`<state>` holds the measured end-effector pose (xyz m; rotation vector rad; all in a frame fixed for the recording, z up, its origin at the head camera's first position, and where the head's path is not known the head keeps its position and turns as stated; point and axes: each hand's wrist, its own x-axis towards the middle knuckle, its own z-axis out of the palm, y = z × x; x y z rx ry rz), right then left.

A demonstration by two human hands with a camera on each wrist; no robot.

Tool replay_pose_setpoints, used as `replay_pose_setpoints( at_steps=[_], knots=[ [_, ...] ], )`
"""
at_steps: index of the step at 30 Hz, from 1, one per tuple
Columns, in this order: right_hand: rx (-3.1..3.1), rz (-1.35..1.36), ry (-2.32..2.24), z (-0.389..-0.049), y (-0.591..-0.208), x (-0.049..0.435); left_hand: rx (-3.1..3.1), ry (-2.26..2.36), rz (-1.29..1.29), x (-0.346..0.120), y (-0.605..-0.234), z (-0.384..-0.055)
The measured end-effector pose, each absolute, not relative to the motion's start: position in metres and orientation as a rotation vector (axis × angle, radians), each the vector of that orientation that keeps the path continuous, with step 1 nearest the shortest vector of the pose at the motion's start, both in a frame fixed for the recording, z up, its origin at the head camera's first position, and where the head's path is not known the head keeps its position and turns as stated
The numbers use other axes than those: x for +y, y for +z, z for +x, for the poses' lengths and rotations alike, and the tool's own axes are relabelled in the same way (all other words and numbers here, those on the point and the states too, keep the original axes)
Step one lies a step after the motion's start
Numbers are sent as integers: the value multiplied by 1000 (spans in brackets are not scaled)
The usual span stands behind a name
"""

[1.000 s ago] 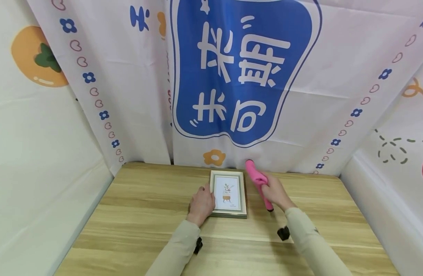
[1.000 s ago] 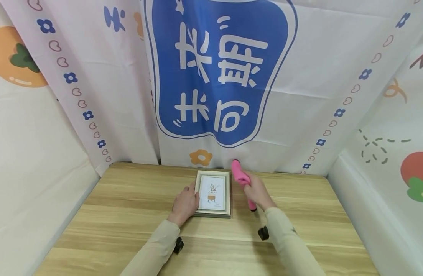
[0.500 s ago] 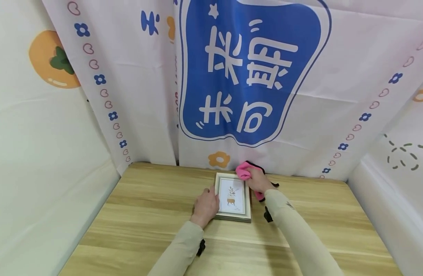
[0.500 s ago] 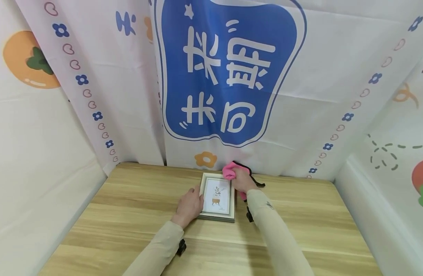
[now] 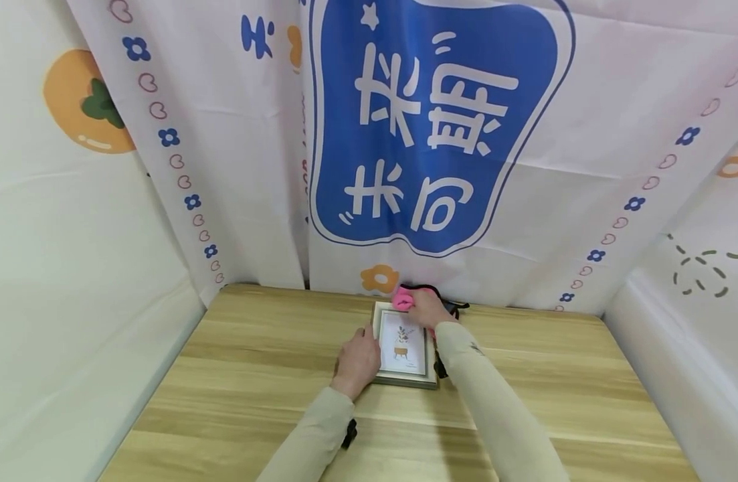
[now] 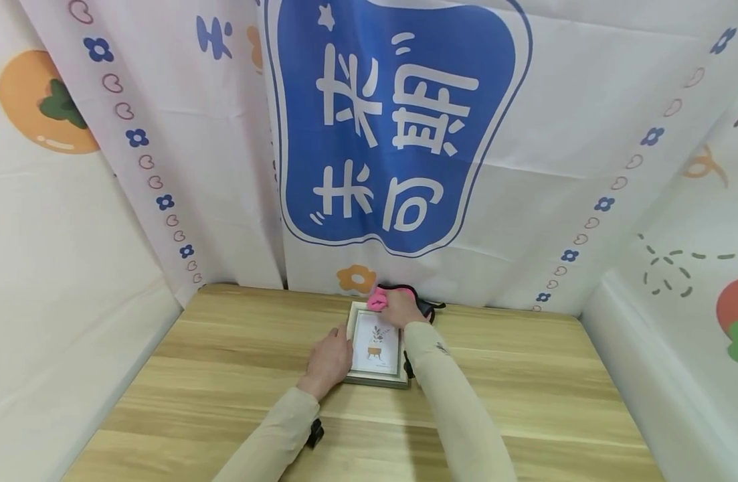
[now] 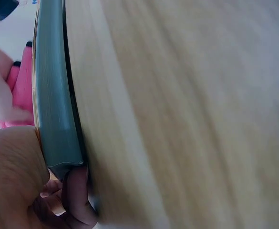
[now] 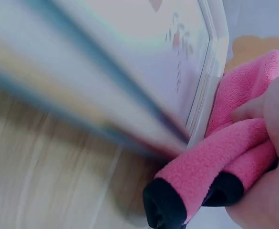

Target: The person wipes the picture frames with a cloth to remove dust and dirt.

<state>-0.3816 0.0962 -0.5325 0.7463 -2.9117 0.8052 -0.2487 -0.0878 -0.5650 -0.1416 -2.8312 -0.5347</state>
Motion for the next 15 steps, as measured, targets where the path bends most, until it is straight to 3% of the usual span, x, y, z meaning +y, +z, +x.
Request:
replay_pose_setpoints(
  at_steps=[6, 15],
  knots=[
    [-3005, 678, 719, -372, -525, 68, -2799, -485, -172, -85, -568, -248],
    [-2924, 789, 730, -364, -526, 37, -2779, -532, -157, -89, -567, -247]
  ],
)
